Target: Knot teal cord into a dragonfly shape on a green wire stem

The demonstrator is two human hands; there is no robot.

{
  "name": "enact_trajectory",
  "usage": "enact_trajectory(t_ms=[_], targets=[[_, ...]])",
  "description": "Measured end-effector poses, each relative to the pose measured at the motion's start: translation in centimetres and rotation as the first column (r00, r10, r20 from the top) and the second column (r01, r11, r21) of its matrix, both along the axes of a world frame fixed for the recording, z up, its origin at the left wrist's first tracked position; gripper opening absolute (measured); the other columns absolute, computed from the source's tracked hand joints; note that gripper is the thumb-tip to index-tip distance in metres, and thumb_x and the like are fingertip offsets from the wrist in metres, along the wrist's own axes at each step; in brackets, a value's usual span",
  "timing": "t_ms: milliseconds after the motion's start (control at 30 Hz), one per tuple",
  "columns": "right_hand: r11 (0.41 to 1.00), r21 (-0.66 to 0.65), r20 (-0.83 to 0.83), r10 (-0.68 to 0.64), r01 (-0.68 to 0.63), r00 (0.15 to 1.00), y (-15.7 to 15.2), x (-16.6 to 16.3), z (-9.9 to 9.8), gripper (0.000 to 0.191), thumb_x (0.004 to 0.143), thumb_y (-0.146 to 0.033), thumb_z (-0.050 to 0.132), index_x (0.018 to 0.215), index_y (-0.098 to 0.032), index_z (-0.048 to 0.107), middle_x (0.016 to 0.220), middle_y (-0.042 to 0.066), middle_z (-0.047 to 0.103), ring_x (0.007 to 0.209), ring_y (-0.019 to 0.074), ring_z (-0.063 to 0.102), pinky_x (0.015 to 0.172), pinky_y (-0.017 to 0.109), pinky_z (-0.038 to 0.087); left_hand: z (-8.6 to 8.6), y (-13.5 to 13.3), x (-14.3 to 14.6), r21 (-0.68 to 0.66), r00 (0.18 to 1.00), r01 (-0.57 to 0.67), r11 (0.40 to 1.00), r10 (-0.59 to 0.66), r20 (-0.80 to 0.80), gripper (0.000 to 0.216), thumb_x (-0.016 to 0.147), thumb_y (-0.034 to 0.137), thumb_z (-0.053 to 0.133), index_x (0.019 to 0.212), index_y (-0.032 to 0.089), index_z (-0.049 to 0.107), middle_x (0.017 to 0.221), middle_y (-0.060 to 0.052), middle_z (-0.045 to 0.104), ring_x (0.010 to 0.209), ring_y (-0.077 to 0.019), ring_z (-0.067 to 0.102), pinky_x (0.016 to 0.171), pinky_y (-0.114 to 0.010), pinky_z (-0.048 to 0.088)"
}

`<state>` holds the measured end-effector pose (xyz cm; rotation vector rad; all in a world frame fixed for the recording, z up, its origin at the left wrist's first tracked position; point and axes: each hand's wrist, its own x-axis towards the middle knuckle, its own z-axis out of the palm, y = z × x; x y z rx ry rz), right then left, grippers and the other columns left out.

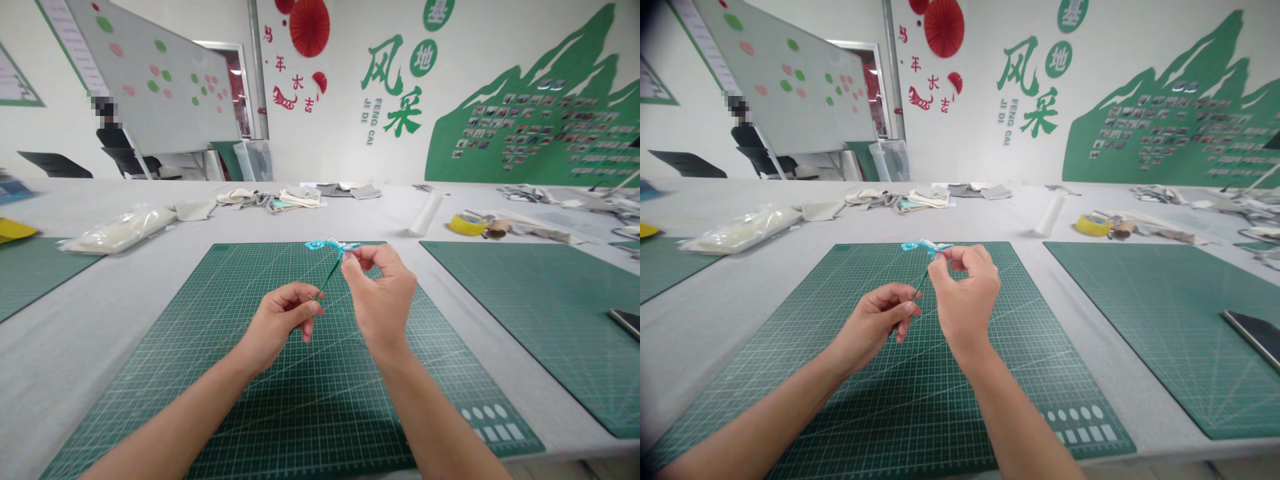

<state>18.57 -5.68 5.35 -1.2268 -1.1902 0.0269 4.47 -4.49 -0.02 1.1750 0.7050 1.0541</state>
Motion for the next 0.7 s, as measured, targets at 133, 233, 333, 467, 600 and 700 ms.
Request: enact_trajectory(t_ms=[133, 233, 333, 467, 600, 700], targets=[[0.989, -0.04, -0.124, 0.135, -0.141, 0.983, 0.07, 0.05, -0.33, 0.008, 0.073, -0.017, 0.058, 0.066, -0.018, 0.06, 0.064, -0.003, 0.055, 0.064, 0.012, 0.05, 0.065, 0.029, 0.04, 0.45, -0.04, -0.06, -0.06, 1.0, 0.02, 0.998, -0.019, 0.018, 0.017, 0.075, 0.024, 0.069, 0.088, 0.014, 0.063, 0.069, -0.001, 0.064, 0.046, -0.0051, 0.05, 0.041, -0.017, 0.04], [0.964, -0.039, -0.158, 0.253, -0.262, 0.954, -0.02, 0.1, -0.63, 0.008, 0.075, -0.017, 0.057, 0.067, -0.018, 0.058, 0.065, -0.003, 0.055, 0.065, 0.0118, 0.05, 0.065, 0.028, 0.041, 0.58, 0.05, -0.15, -0.086, 0.999, 0.019, 0.996, -0.017, 0.029, 0.018, 0.075, 0.025, 0.069, 0.089, 0.015, 0.064, 0.07, -0.001, 0.064, 0.045, -0.0042, 0.048, 0.041, -0.016, 0.038], [0.971, -0.008, -0.157, 0.234, -0.238, 0.959, -0.22, 0.13, -0.74, 0.004, 0.077, -0.019, 0.056, 0.075, -0.018, 0.06, 0.071, -0.002, 0.058, 0.067, 0.0122, 0.051, 0.067, 0.029, 0.043, 0.52, 0.15, -0.24, -0.085, 0.999, 0.016, 0.996, -0.013, 0.036, 0.019, 0.075, 0.025, 0.069, 0.09, 0.015, 0.064, 0.07, -0.001, 0.065, 0.045, -0.0039, 0.047, 0.041, -0.016, 0.038], [0.996, 0.041, -0.06, 0.085, -0.082, 0.995, -0.38, 0.14, -0.66, 0.008, 0.08, -0.02, 0.057, 0.082, -0.018, 0.064, 0.076, 0.0, 0.06, 0.069, 0.0128, 0.053, 0.07, 0.031, 0.043, 0.42, 0.15, -0.26, -0.074, 0.999, 0.017, 0.997, -0.015, 0.037, 0.017, 0.076, 0.024, 0.069, 0.09, 0.015, 0.064, 0.07, -0.001, 0.065, 0.045, -0.0038, 0.048, 0.041, -0.016, 0.038], [0.999, 0.022, 0.05, 0.028, -0.029, 0.998, -0.32, 0.03, -0.58, 0.008, 0.081, -0.021, 0.059, 0.082, -0.019, 0.067, 0.074, -0.001, 0.061, 0.067, 0.0129, 0.052, 0.073, 0.033, 0.043, 0.37, 0.08, -0.21, -0.064, 0.999, 0.016, 0.998, -0.014, 0.038, 0.016, 0.076, 0.023, 0.069, 0.089, 0.016, 0.064, 0.07, 0.0, 0.065, 0.045, -0.0036, 0.048, 0.041, -0.015, 0.038], [1.0, 0.008, 0.049, 0.017, -0.017, 0.999, -0.19, -0.11, -0.62, 0.008, 0.081, -0.025, 0.059, 0.08, -0.019, 0.065, 0.074, 0.0, 0.06, 0.068, 0.0136, 0.052, 0.074, 0.034, 0.043, 0.36, 0.04, -0.19, -0.06, 0.999, 0.017, 0.998, -0.015, 0.039, 0.015, 0.076, 0.023, 0.068, 0.089, 0.016, 0.064, 0.07, 0.0, 0.065, 0.045, -0.0038, 0.048, 0.041, -0.015, 0.039]])
